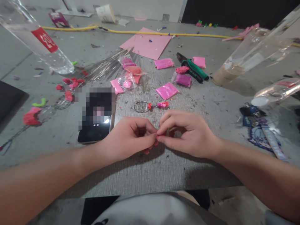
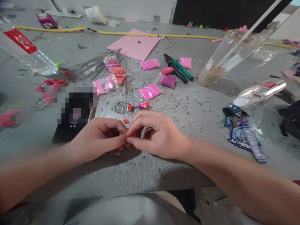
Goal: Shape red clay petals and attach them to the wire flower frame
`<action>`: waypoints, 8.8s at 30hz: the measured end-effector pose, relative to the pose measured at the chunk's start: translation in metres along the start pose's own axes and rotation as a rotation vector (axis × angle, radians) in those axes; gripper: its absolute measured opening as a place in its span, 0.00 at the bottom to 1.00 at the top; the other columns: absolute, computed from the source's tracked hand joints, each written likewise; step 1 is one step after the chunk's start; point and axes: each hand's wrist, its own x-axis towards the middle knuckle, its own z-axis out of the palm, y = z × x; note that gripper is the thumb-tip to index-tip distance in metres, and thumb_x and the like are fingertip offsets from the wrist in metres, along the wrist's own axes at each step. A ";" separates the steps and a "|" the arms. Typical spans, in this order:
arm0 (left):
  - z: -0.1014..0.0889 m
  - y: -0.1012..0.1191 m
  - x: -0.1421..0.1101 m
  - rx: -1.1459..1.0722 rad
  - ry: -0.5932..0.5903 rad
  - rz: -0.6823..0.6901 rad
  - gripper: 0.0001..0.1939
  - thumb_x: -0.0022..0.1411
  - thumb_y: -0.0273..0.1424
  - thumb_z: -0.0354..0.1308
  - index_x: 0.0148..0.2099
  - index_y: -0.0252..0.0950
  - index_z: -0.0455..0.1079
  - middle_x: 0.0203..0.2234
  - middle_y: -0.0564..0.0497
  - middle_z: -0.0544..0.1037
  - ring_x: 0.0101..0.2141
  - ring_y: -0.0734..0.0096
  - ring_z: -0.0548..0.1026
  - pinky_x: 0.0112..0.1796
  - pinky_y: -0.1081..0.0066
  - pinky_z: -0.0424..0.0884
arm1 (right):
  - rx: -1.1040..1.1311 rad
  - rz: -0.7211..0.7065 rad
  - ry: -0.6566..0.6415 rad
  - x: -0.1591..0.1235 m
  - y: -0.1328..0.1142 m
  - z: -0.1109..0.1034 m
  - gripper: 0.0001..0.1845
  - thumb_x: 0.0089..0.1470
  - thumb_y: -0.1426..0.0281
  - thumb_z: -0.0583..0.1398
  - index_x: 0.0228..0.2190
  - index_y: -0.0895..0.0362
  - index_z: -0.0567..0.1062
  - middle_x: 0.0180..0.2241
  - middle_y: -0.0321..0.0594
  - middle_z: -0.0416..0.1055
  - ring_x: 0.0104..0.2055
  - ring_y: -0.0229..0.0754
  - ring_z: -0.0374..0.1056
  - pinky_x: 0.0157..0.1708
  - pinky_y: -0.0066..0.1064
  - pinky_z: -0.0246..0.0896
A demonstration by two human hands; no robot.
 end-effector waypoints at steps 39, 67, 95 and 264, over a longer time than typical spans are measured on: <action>-0.022 0.000 0.005 1.207 -0.362 0.593 0.16 0.73 0.27 0.51 0.52 0.37 0.80 0.47 0.44 0.77 0.43 0.62 0.79 0.46 0.66 0.74 | 0.852 0.470 0.049 0.006 0.013 -0.003 0.11 0.60 0.64 0.67 0.32 0.56 0.72 0.26 0.32 0.70 0.26 0.33 0.65 0.23 0.24 0.56; -0.012 -0.004 -0.001 -0.260 -0.156 0.284 0.03 0.62 0.26 0.69 0.40 0.36 0.82 0.29 0.51 0.80 0.25 0.77 0.77 0.28 0.76 0.77 | 0.485 0.124 0.204 -0.011 -0.002 0.005 0.12 0.65 0.65 0.61 0.31 0.57 0.76 0.27 0.36 0.69 0.30 0.36 0.64 0.30 0.29 0.59; 0.032 -0.015 -0.001 -0.609 0.066 0.232 0.05 0.61 0.35 0.72 0.41 0.48 0.85 0.29 0.54 0.81 0.29 0.79 0.73 0.33 0.78 0.73 | -0.224 -0.259 0.253 -0.016 -0.011 0.027 0.09 0.68 0.75 0.54 0.33 0.54 0.68 0.28 0.37 0.70 0.31 0.39 0.64 0.35 0.32 0.65; -0.015 -0.008 0.012 0.898 0.209 0.476 0.11 0.68 0.29 0.59 0.48 0.38 0.81 0.47 0.46 0.85 0.46 0.60 0.81 0.45 0.63 0.77 | -0.289 0.011 0.157 0.002 0.014 0.002 0.03 0.62 0.73 0.64 0.36 0.59 0.80 0.29 0.33 0.79 0.28 0.31 0.71 0.30 0.21 0.63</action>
